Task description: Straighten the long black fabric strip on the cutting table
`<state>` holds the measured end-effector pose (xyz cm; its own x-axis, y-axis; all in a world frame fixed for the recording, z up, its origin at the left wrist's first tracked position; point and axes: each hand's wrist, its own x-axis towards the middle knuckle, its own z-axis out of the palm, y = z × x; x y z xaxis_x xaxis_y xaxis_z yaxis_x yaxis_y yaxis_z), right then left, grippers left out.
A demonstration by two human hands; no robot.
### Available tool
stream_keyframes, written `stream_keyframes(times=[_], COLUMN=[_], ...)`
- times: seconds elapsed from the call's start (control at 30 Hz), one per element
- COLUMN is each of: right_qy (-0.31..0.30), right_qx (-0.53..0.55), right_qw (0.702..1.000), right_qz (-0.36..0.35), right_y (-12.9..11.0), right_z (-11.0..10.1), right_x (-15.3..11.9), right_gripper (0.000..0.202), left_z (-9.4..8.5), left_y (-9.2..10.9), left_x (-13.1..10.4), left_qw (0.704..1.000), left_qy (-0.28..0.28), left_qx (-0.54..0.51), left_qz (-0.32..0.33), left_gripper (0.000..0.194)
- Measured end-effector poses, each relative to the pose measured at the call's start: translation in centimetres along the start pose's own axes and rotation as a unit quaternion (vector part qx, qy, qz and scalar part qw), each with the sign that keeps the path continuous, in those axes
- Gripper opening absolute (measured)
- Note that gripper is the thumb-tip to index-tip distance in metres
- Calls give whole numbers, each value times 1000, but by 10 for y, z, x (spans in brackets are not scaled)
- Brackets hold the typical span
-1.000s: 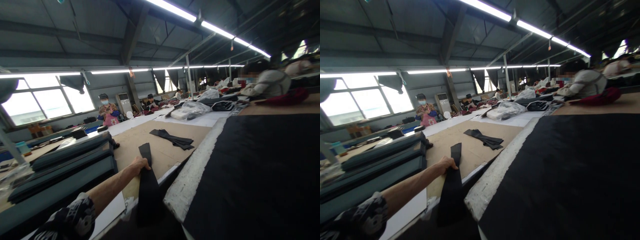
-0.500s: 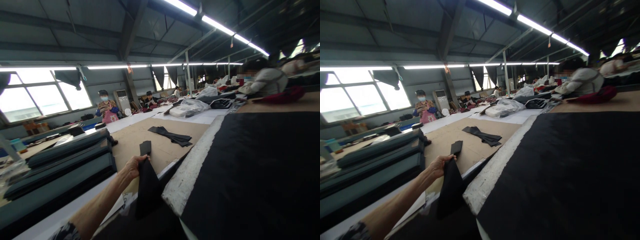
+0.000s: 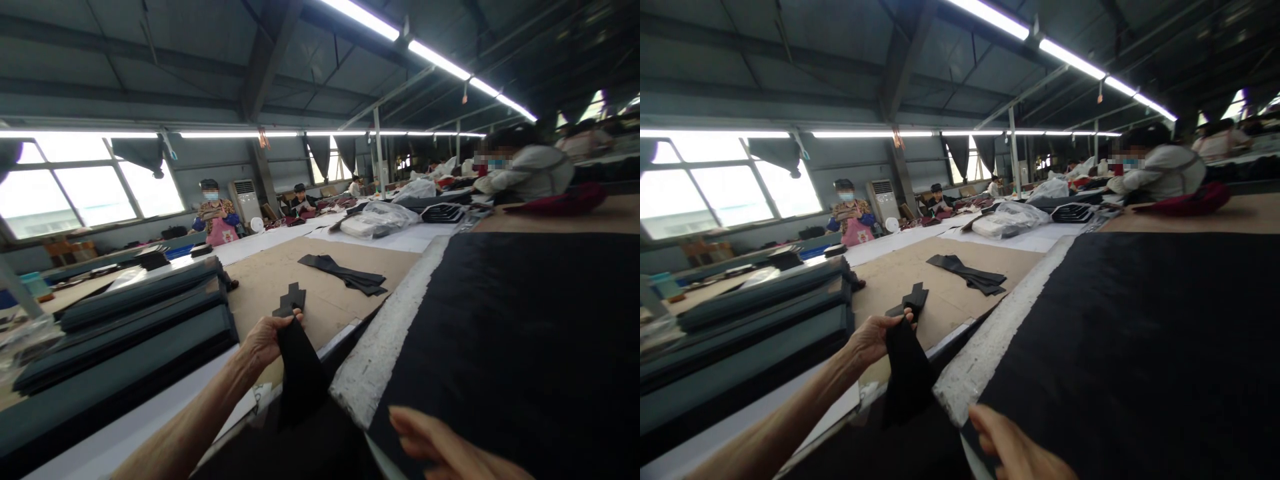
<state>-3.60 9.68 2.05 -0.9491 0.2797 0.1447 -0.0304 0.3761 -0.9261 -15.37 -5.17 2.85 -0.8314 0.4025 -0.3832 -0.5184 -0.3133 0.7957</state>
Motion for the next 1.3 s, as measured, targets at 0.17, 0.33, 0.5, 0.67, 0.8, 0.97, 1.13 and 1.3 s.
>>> stream_keyframes(times=[0.17, 0.33, 0.5, 0.67, 0.8, 0.97, 1.13, 1.3], right_qy=[-37, -62, -130, -131, -74, 6, 63, 81], right_qx=[78, 106, 143, 160, 140, 105, 56, 31], right_qw=[996, 991, 975, 959, 965, 969, 964, 962], right_qz=[36, 54, 112, 194, 210, 223, 252, 259], right_y=[-1, -4, -11, -8, 0, 7, 11, 18], right_z=[15, 33, 57, 73, 86, 99, 101, 113], right_x=[3, 13, 23, 17, 6, -4, -15, -29], right_gripper=[62, 43, 12, 5, 7, 8, 26, 24], left_z=[4, 2, -1, -2, -4, -9, -10, -12], left_y=[7, 13, 18, 35, 56, 69, 57, 46], left_x=[-7, -6, 4, 32, 67, 111, 141, 149], left_qw=[1000, 999, 999, 998, 997, 996, 989, 967], left_qy=[-12, -37, -47, -36, -26, -9, -14, 24], left_qx=[-14, -12, -14, -25, -15, 46, 98, 175], left_qz=[9, -3, 4, 38, 70, 71, 106, 183], left_gripper=[14, 16, 16, 15, 16, 21, 26, 27])
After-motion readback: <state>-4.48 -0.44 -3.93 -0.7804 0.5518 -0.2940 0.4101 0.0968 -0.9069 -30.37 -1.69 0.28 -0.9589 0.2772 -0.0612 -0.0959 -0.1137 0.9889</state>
